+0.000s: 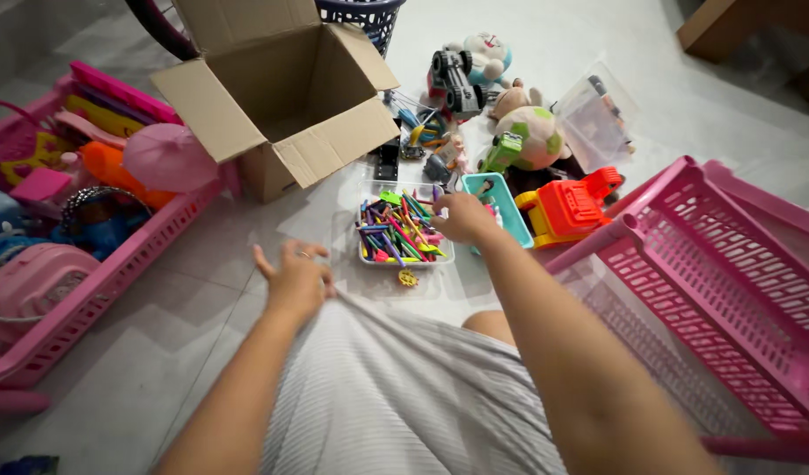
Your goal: The person sits on the floor and sorts various toys and stationery items from a cardboard box into plastic containers and baskets. They handle a black plastic object, colored markers, and a pink toy hairbrush, placing them into designated storage areas.
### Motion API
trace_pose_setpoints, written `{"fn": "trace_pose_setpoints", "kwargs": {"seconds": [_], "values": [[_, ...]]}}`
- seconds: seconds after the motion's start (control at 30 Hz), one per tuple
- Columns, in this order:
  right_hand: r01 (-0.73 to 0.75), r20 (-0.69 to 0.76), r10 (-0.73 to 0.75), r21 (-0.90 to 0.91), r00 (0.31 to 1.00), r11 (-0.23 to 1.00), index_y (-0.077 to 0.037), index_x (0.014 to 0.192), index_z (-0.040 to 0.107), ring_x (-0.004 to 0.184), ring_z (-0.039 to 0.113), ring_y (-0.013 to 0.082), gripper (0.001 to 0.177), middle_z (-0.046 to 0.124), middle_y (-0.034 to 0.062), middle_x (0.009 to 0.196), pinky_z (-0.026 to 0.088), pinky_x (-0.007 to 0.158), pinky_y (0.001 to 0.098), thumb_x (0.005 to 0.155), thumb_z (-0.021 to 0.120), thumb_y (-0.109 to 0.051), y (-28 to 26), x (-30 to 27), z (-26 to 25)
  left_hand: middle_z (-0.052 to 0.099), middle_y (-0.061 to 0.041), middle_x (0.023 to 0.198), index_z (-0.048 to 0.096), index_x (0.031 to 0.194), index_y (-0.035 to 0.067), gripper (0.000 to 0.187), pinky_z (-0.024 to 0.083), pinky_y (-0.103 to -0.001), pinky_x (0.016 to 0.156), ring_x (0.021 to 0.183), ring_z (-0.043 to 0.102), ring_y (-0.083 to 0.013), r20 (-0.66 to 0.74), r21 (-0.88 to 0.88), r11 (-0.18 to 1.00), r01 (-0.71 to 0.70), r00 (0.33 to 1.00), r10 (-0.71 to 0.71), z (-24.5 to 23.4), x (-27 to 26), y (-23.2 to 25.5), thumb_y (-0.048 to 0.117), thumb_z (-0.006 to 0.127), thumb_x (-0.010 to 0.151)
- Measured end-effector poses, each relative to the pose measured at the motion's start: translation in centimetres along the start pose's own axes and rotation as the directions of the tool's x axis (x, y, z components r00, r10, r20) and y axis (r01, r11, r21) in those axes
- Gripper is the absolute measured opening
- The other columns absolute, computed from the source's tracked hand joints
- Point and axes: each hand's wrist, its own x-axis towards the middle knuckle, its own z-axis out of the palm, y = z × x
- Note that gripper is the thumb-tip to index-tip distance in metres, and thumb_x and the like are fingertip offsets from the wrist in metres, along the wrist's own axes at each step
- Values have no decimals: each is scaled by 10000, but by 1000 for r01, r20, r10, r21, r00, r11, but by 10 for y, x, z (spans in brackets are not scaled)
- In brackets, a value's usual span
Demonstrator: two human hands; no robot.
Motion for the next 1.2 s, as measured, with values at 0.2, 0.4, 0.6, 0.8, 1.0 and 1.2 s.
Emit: {"fn": "trace_pose_setpoints", "kwargs": {"seconds": [0.2,0.4,0.6,0.8,1.0,1.2], "values": [[-55,-307,146,288,940,956,-81,988,729,852,681,298,295,683,178,939,538,777,397,757,753,-262,44,-3,57,437,-5,1387,713,985,272,388,216,-627,1002,1278,279,-277,131,-341,937,82,991,-39,26,55,63,378,847,636],[-25,-415,183,358,891,933,-61,908,727,755,663,263,220,663,132,887,533,699,363,718,763,-165,58,21,89,624,-84,1193,688,956,137,151,409,-427,986,1137,501,-326,-535,-544,816,-198,830,-156,38,157,74,190,689,815],[40,-388,164,467,907,883,-80,887,715,725,658,206,118,679,69,861,517,640,335,792,729,-149,60,74,88,634,-101,1157,657,994,88,175,417,-423,970,1099,551,-321,-555,-421,860,-288,832,7,43,215,79,133,640,826],[-98,-171,180,404,969,910,-94,898,736,615,636,210,198,658,81,816,503,553,348,706,695,-75,80,79,67,637,-100,1169,657,1032,87,180,395,-422,1001,1141,563,-315,-471,-517,832,-199,878,-83,50,240,52,132,632,859],[-222,40,227,418,973,881,-82,974,719,675,714,209,240,684,95,876,568,622,326,737,685,-102,77,73,65,574,-63,1267,725,964,180,241,329,-463,1026,1218,450,-311,-262,-469,874,-128,965,0,67,223,36,338,669,791],[185,-53,-179,166,982,969,-1,1138,656,853,656,334,384,653,169,983,513,744,403,763,668,-85,52,60,79,223,-2,1579,742,1065,251,463,-35,-665,1079,1446,61,-336,47,-469,882,52,998,-34,77,209,17,487,367,934]]}}
